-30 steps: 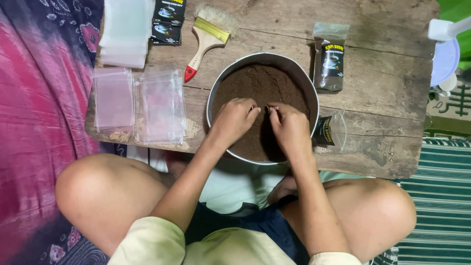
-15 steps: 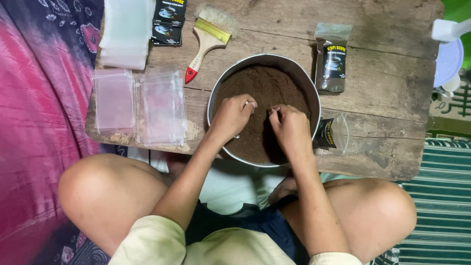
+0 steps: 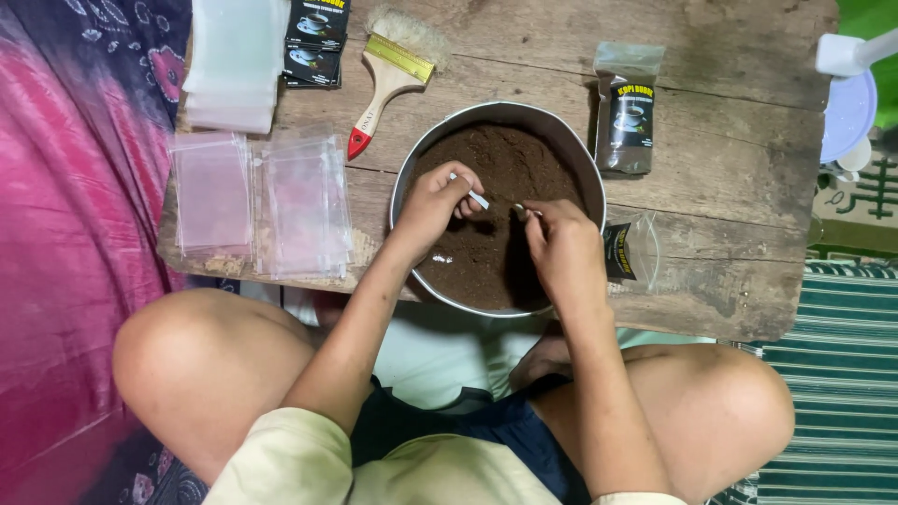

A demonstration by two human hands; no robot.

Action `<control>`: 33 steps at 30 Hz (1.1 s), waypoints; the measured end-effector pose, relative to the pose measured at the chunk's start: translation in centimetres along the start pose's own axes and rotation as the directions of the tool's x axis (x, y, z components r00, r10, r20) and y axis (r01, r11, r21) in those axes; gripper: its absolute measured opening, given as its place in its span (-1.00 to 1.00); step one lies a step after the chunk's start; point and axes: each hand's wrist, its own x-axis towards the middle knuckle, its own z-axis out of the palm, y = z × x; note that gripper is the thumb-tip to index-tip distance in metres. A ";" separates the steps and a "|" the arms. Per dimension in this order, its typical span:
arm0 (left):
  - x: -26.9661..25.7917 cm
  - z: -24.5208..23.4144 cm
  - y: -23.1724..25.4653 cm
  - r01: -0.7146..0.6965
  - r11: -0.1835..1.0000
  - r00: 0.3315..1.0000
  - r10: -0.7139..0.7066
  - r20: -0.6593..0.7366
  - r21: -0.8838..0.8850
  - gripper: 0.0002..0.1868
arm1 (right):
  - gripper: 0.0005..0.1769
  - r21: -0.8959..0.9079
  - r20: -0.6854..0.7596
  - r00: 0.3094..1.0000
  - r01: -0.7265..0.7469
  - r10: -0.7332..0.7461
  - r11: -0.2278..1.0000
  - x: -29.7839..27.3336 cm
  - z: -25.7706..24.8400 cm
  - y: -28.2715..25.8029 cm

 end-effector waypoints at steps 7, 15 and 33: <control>-1.0 0.0 1.0 -0.030 1.000 1.000 0.030 -0.009 -0.003 -0.79 | -0.78 -0.034 0.082 0.994 -0.065 0.067 0.997 0.2 1.7 1.1; -1.1 0.0 1.6 -0.047 0.997 0.999 0.046 -0.017 -0.056 -0.82 | -0.48 -0.083 -0.010 0.998 -0.061 0.061 0.995 -0.6 -0.8 -0.5; -2.9 7.6 6.7 -0.080 0.974 0.993 0.097 0.072 -0.212 -0.81 | 0.26 0.187 0.292 0.910 -0.355 0.293 0.916 -7.0 -13.0 3.9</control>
